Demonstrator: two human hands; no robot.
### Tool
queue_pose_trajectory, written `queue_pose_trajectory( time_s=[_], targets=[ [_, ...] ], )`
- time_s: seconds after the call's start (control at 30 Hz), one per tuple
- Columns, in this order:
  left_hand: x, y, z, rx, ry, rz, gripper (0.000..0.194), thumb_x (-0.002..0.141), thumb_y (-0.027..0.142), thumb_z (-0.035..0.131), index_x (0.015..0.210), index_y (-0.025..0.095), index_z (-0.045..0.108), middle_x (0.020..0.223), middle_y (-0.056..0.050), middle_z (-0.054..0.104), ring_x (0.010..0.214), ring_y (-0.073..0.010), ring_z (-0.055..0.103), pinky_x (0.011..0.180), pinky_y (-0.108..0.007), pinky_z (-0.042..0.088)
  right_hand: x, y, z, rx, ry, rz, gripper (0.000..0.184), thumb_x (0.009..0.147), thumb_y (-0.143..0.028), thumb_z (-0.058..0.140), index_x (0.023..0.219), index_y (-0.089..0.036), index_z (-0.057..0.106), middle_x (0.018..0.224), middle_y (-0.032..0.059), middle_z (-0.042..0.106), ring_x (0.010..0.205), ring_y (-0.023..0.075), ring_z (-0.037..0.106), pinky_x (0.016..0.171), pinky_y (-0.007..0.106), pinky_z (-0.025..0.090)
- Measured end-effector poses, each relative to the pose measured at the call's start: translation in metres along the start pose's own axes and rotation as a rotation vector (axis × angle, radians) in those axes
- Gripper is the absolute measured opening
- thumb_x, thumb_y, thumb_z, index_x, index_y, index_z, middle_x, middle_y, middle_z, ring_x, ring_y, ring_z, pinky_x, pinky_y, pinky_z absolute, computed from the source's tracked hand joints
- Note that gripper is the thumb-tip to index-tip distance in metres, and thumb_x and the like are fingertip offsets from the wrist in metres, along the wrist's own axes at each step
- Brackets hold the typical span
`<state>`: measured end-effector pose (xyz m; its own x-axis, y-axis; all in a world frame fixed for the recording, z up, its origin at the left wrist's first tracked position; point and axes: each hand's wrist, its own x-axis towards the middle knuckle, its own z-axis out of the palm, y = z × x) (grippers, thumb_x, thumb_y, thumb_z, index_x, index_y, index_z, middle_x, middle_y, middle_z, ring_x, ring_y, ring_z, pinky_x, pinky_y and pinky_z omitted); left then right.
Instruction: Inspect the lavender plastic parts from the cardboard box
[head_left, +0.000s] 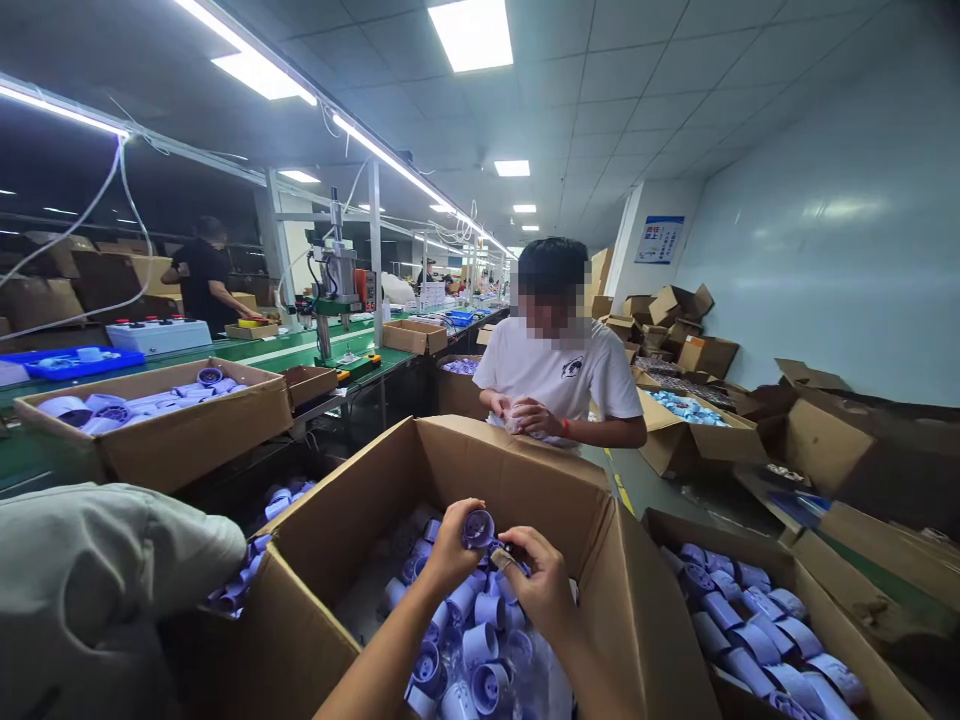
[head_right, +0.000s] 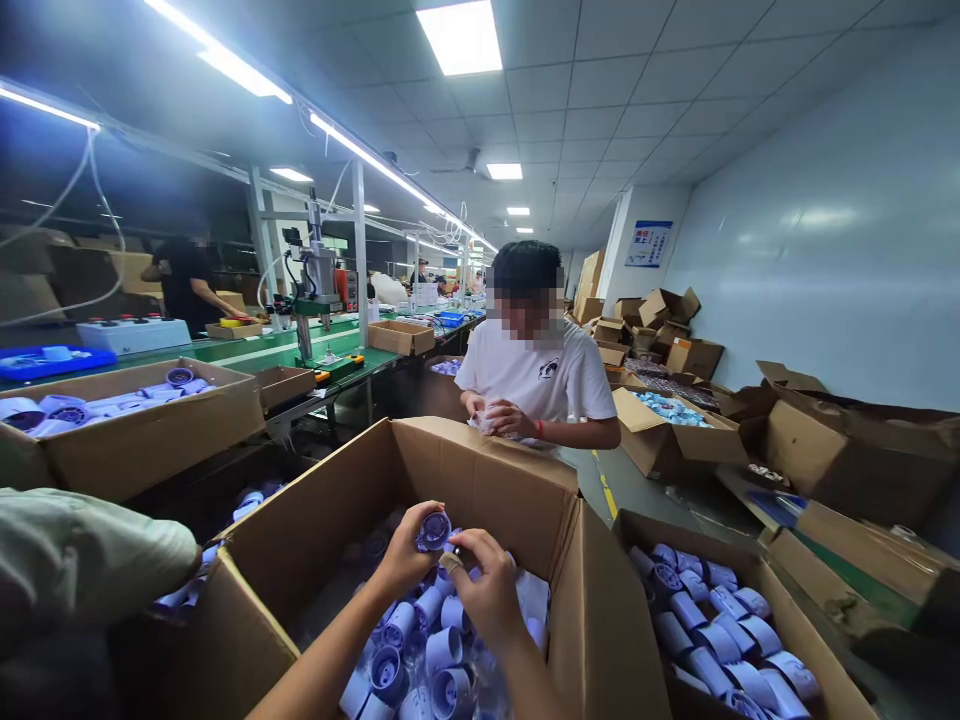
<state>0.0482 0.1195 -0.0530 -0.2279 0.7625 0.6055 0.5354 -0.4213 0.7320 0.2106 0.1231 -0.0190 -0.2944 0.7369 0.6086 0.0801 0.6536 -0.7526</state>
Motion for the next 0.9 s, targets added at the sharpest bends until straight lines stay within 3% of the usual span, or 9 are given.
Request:
queue_pose_trajectory(
  time_s=[0.33,0.63,0.73,0.9],
  targets=[
    [-0.002,0.006,0.0,0.045,-0.075,0.021,0.049,0.058,0.002,0.057,0.103,0.019,0.059,0.104,-0.007,0.064,0.101,-0.0223,0.056,0.09,-0.04,0.047,0.0,0.011,0.002,0.0,-0.101,0.034,0.015,0.075,-0.026,0.064,0.087,-0.024,0.073,0.086,0.0055,0.068,0.077,0.0184,0.065,0.069,0.028,0.054],
    [-0.003,0.013,0.0,0.108,-0.172,0.036,0.055,0.052,0.001,0.058,0.103,0.022,0.058,0.102,-0.005,0.064,0.098,-0.0227,0.054,0.086,-0.037,0.046,0.0,0.014,0.003,0.1,-0.09,0.178,0.02,0.075,-0.033,0.062,0.086,-0.022,0.074,0.091,0.009,0.069,0.085,0.022,0.065,0.072,0.031,0.055],
    [-0.004,0.015,0.001,0.123,-0.205,0.065,0.055,0.052,0.001,0.056,0.103,0.021,0.057,0.102,-0.006,0.064,0.098,-0.0226,0.053,0.086,-0.037,0.045,-0.001,0.016,0.003,0.074,-0.092,0.17,0.019,0.076,-0.033,0.06,0.082,-0.022,0.074,0.092,0.0092,0.07,0.087,0.0226,0.065,0.077,0.033,0.054],
    [-0.006,0.019,0.004,0.133,-0.252,0.085,0.054,0.05,0.002,0.056,0.1,0.021,0.057,0.1,-0.006,0.063,0.096,-0.0225,0.05,0.084,-0.036,0.044,-0.002,0.019,0.002,-0.086,-0.069,0.219,0.027,0.072,-0.019,0.057,0.093,-0.024,0.073,0.092,0.0075,0.07,0.088,0.0232,0.065,0.081,0.036,0.052]
  ],
)
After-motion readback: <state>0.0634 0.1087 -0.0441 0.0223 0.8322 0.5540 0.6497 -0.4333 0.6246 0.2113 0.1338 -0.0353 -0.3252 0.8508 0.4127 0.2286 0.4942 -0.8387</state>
